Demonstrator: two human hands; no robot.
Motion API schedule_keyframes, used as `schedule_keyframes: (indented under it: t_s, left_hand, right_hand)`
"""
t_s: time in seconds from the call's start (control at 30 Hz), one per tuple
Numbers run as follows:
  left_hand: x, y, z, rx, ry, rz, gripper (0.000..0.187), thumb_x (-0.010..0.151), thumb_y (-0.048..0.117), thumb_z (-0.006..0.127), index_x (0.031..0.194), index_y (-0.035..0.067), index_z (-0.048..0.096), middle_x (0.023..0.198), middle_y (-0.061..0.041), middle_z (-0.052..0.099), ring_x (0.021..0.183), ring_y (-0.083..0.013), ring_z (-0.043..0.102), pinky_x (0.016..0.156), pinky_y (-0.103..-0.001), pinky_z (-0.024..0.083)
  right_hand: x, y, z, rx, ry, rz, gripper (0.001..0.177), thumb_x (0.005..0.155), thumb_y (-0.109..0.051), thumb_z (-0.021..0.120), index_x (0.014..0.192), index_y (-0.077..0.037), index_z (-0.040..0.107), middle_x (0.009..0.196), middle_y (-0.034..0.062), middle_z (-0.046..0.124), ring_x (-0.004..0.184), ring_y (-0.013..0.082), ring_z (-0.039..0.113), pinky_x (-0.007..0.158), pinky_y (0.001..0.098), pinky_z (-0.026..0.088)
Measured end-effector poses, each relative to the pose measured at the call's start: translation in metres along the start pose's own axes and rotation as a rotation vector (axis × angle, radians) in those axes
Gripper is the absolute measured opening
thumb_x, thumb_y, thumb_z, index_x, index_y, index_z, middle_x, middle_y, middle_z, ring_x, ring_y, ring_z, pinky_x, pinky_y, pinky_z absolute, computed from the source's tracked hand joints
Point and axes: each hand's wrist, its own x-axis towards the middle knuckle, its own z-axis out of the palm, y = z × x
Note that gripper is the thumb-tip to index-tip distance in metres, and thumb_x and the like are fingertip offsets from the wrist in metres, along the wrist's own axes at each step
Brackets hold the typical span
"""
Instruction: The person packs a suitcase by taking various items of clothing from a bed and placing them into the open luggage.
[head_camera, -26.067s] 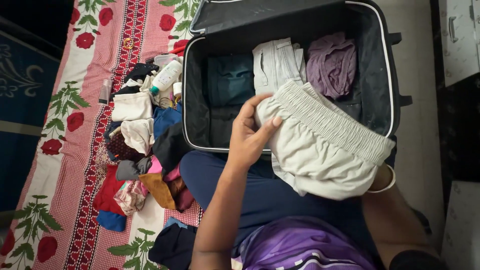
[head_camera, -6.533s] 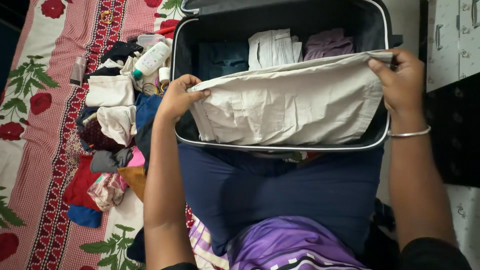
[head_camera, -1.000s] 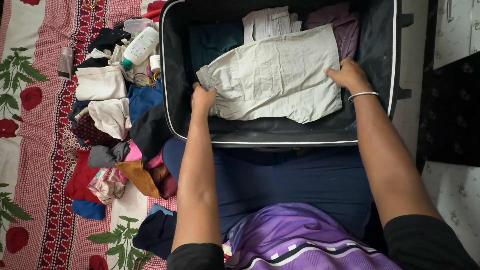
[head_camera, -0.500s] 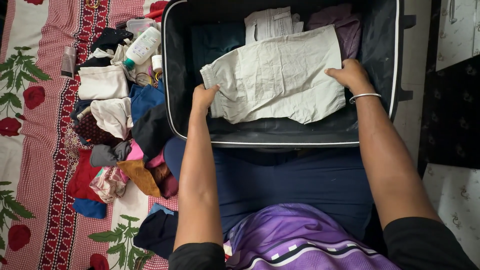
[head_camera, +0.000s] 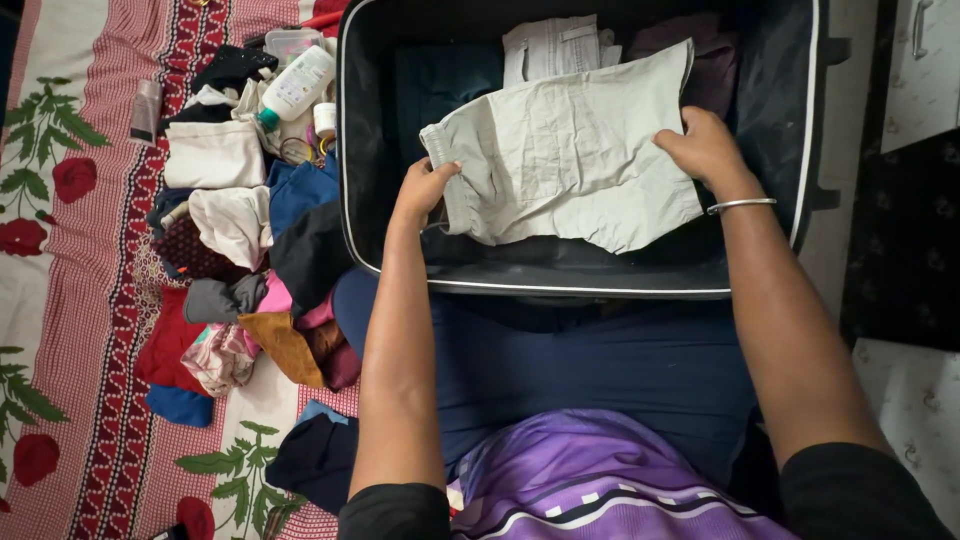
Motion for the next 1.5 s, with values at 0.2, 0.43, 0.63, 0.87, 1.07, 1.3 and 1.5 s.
schedule_keyframes:
  t_s: [0.2, 0.43, 0.63, 0.87, 1.07, 1.3, 1.5]
  left_hand:
    - [0.001, 0.0, 0.0, 0.03, 0.027, -0.04, 0.047, 0.085, 0.024, 0.07, 0.122, -0.005, 0.067, 0.109, -0.016, 0.076, 0.097, -0.0238, 0.074, 0.087, -0.033, 0.056]
    - [-0.003, 0.004, 0.0, 0.137, 0.047, -0.032, 0.048, 0.085, 0.028, 0.07, 0.123, -0.002, 0.069, 0.11, -0.017, 0.076, 0.099, -0.0254, 0.074, 0.088, -0.034, 0.054]
    - [-0.004, 0.007, 0.002, 0.134, 0.045, -0.061, 0.048, 0.085, 0.028, 0.069, 0.123, -0.002, 0.069, 0.108, -0.017, 0.076, 0.096, -0.0253, 0.074, 0.085, -0.034, 0.055]
    - [-0.006, 0.008, 0.002, 0.153, 0.052, -0.051, 0.048, 0.086, 0.029, 0.07, 0.123, -0.002, 0.069, 0.103, -0.016, 0.076, 0.089, -0.0234, 0.073, 0.079, -0.033, 0.055]
    - [-0.01, 0.015, 0.003, 0.169, 0.056, -0.104, 0.048, 0.085, 0.029, 0.069, 0.123, -0.002, 0.069, 0.1, -0.016, 0.075, 0.085, -0.0243, 0.07, 0.073, -0.035, 0.053]
    - [0.004, -0.004, 0.0, 0.202, 0.122, -0.015, 0.049, 0.084, 0.031, 0.071, 0.12, -0.001, 0.067, 0.108, -0.016, 0.075, 0.099, -0.028, 0.074, 0.085, -0.037, 0.056]
    - [0.01, -0.015, -0.001, 0.656, 0.346, -0.093, 0.059, 0.088, 0.042, 0.071, 0.127, 0.0, 0.057, 0.123, -0.024, 0.068, 0.117, -0.0433, 0.063, 0.098, -0.049, 0.05]
  right_hand:
    - [-0.01, -0.045, 0.033, -0.123, 0.094, -0.183, 0.036, 0.087, -0.028, 0.072, 0.111, -0.001, 0.07, 0.103, 0.027, 0.071, 0.096, 0.0429, 0.07, 0.084, 0.0483, 0.055]
    - [-0.03, -0.093, 0.084, -0.301, -0.024, -0.18, 0.035, 0.084, -0.031, 0.074, 0.108, -0.005, 0.069, 0.098, 0.024, 0.073, 0.094, 0.044, 0.07, 0.085, 0.0517, 0.054]
    - [-0.033, -0.088, 0.112, -0.223, -0.099, -0.29, 0.03, 0.088, -0.025, 0.07, 0.109, -0.003, 0.067, 0.095, 0.0223, 0.074, 0.091, 0.042, 0.071, 0.083, 0.0496, 0.055]
    - [-0.024, -0.072, 0.106, -0.048, -0.034, -0.403, 0.022, 0.096, -0.022, 0.067, 0.109, -0.005, 0.068, 0.101, 0.019, 0.075, 0.095, 0.0356, 0.073, 0.084, 0.044, 0.056]
    - [-0.008, -0.053, 0.08, -0.211, 0.222, -0.488, 0.057, 0.102, -0.029, 0.065, 0.149, -0.003, 0.046, 0.158, 0.0199, 0.04, 0.143, 0.0413, 0.044, 0.117, 0.0491, 0.041]
    - [-0.004, -0.065, 0.1, -0.556, -0.229, -0.315, 0.087, 0.098, -0.058, 0.046, 0.166, -0.016, 0.012, 0.174, 0.0086, -0.004, 0.157, 0.0429, -0.003, 0.123, 0.0617, 0.015]
    - [0.002, -0.058, 0.101, -0.47, -0.219, -0.299, 0.086, 0.097, -0.06, 0.051, 0.164, -0.015, 0.02, 0.172, 0.0107, -0.001, 0.155, 0.0438, -0.002, 0.12, 0.0614, 0.014]
